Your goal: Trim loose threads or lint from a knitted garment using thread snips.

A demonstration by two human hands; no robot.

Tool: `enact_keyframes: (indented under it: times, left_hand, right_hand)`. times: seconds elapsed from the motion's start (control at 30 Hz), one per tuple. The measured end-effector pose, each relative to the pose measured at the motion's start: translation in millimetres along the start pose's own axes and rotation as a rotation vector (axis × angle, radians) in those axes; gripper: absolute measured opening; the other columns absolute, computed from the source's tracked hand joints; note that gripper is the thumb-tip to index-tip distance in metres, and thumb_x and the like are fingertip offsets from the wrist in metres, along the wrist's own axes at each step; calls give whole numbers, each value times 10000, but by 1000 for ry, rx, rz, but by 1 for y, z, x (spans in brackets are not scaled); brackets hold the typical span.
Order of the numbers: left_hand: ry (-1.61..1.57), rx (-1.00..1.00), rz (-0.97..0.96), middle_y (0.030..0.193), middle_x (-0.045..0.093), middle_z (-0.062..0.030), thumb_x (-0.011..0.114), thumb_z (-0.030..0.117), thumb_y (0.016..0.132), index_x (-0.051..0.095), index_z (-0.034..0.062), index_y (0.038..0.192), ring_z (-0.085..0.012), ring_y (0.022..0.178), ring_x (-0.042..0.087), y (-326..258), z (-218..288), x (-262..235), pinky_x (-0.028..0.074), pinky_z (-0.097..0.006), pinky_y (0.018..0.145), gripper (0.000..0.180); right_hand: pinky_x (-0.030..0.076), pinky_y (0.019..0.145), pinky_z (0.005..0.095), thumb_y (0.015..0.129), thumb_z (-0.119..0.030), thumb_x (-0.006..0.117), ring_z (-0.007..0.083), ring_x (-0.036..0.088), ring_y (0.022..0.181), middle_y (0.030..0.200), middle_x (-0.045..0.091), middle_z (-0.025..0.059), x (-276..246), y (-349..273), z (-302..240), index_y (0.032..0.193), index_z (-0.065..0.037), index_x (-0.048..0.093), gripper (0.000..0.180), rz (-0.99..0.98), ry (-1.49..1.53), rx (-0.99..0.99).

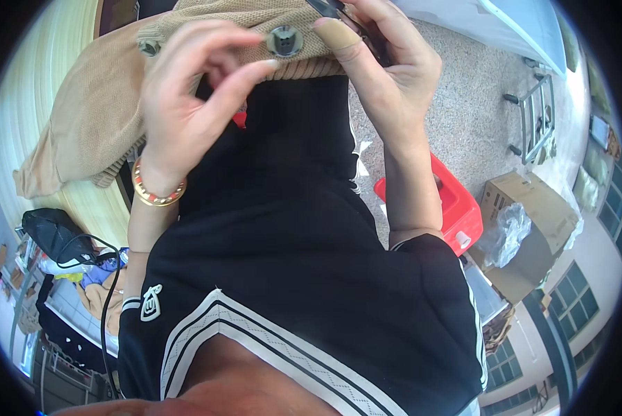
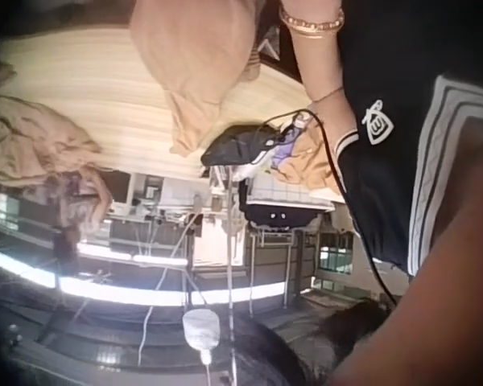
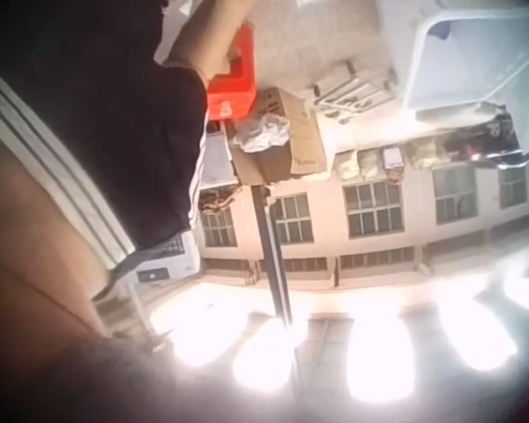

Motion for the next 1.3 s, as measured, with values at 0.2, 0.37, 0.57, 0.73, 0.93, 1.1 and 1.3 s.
enact_keyframes:
  times: [0.2, 0.37, 0.57, 0.73, 0.93, 1.1, 1.3]
  left_hand:
    - [-1, -116, -52, 1002, 665, -50, 760, -7, 878, 692, -39, 1111, -64, 767, 642, 12, -15, 21, 507, -202, 662, 245]
    - [-244, -256, -110, 996, 665, -36, 726, -65, 876, 694, -15, 989, -73, 758, 637, 13, -26, 14, 521, -206, 663, 128]
    - [-470, -158, -119, 1058, 664, -105, 650, -99, 928, 642, -73, 1145, -144, 942, 686, -6, -63, 17, 568, -261, 850, 218]
    - [-522, -348, -153, 1048, 653, -80, 683, -83, 909, 678, -49, 997, -101, 803, 674, 5, -45, 16, 544, -204, 666, 95]
    - [-941, 510, -56, 1059, 647, -99, 664, -92, 922, 675, -63, 1024, -109, 818, 685, 4, -51, 16, 559, -202, 655, 107]
    - [-524, -207, -233, 1049, 651, -108, 668, -95, 917, 683, -61, 1026, -106, 809, 679, 11, -38, 15, 556, -206, 673, 115]
    - [-931, 531, -36, 1037, 658, -101, 688, -98, 898, 695, -54, 1018, -117, 824, 678, 7, -67, 27, 559, -216, 713, 128]
  right_hand:
    - [480, 956, 262, 941, 19, 682, 138, 629, 1086, 1217, 659, 83, -6, -11, -30, 1307, 68, 619, 375, -36, 43, -88]
    - [389, 590, 207, 801, -63, 842, 76, 541, 709, 841, 622, 1, 19, -13, -59, 1170, -67, 764, 378, -156, -1259, 432]
    - [450, 591, 272, 758, -75, 853, 137, 570, 682, 809, 617, 44, 38, -16, -54, 1189, -109, 771, 440, -323, -1416, 288]
    - [441, 571, 278, 756, -71, 853, 132, 545, 652, 787, 593, 19, 33, -22, -53, 1188, -134, 776, 443, -311, -1467, 269]
    - [435, 560, 275, 743, -73, 862, 128, 535, 636, 791, 591, 16, 34, -27, -49, 1201, -142, 773, 471, -334, -1456, 212]
    - [435, 564, 272, 745, -66, 861, 129, 538, 640, 795, 596, 19, 35, -28, -51, 1206, -135, 770, 475, -332, -1477, 189]
    - [428, 563, 272, 748, -64, 861, 127, 533, 638, 795, 600, 19, 36, -28, -46, 1208, -125, 768, 473, -349, -1443, 151]
Point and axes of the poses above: each hand's wrist, its own y-axis towards the middle knuckle, its own x-axis out of the palm, z = x × y, the point moved 7 cm from there along y, towards the middle knuckle
